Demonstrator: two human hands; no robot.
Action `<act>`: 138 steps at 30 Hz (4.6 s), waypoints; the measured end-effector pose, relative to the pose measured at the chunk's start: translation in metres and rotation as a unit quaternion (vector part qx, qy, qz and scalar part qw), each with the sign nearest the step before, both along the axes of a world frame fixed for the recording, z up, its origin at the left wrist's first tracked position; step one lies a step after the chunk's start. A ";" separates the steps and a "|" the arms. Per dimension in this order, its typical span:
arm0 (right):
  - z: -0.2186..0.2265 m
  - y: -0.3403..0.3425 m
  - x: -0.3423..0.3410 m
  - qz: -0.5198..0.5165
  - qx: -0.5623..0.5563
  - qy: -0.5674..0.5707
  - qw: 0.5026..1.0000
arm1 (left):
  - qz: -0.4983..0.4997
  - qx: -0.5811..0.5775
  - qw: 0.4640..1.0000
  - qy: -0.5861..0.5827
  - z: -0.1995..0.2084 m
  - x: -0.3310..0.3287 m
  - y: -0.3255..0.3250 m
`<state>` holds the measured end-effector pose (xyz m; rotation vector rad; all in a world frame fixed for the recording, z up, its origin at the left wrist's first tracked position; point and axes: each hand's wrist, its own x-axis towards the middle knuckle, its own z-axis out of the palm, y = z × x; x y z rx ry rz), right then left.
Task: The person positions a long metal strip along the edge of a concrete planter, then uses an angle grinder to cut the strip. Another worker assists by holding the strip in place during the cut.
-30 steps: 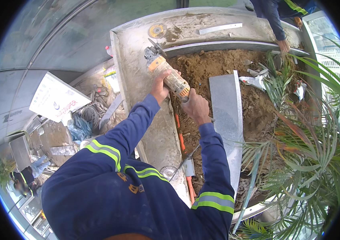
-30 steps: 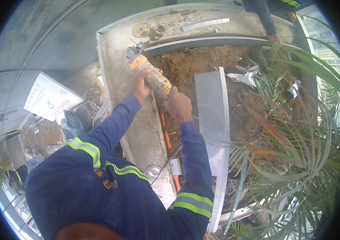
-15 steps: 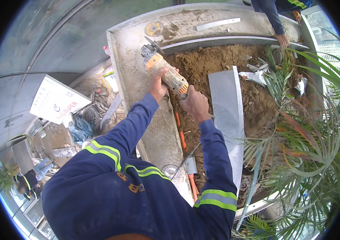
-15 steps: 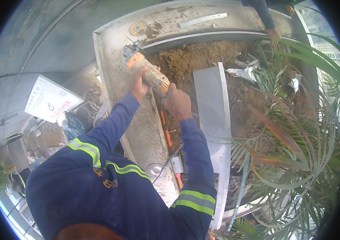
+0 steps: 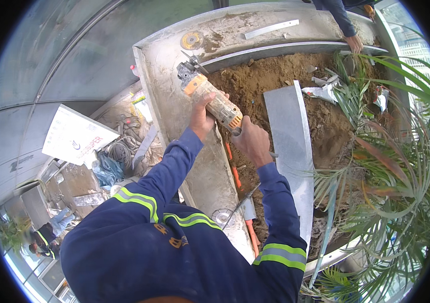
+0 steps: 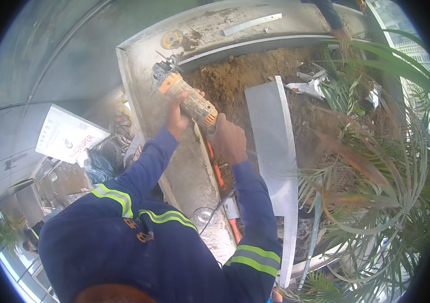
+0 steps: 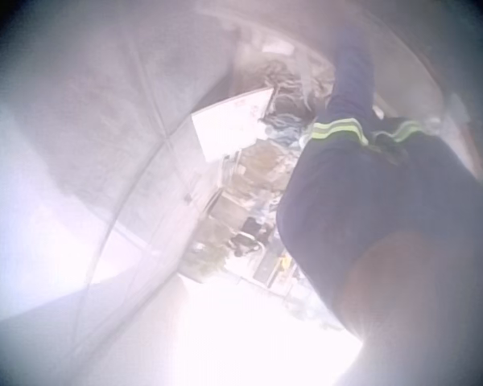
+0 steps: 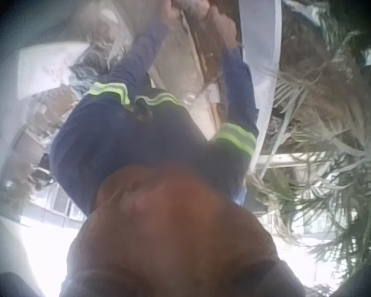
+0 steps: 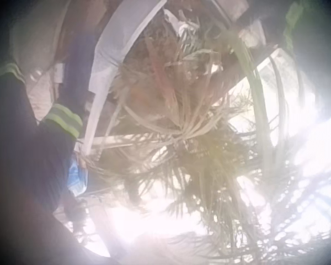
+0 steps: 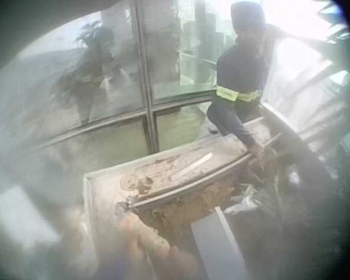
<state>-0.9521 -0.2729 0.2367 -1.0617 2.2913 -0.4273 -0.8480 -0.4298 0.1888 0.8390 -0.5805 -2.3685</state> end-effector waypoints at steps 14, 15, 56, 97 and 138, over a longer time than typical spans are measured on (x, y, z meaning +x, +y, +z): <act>0.024 0.023 0.140 -0.153 -0.047 -0.487 0.859 | -0.094 -0.016 0.990 -0.101 0.040 0.113 0.016; 0.032 0.019 0.141 -0.169 -0.067 -0.476 0.861 | -0.081 -0.037 0.988 -0.122 0.035 0.113 0.015; -0.014 -0.037 0.148 -0.276 -0.148 -0.322 0.893 | -0.030 -0.197 0.943 -0.265 0.017 0.063 -0.015; -0.029 -0.048 0.157 -0.282 -0.171 -0.342 0.880 | -0.064 -0.237 0.931 -0.269 0.012 0.063 -0.032; -0.034 -0.051 0.154 -0.277 -0.197 -0.335 0.879 | -0.074 -0.228 0.935 -0.261 0.013 0.058 -0.037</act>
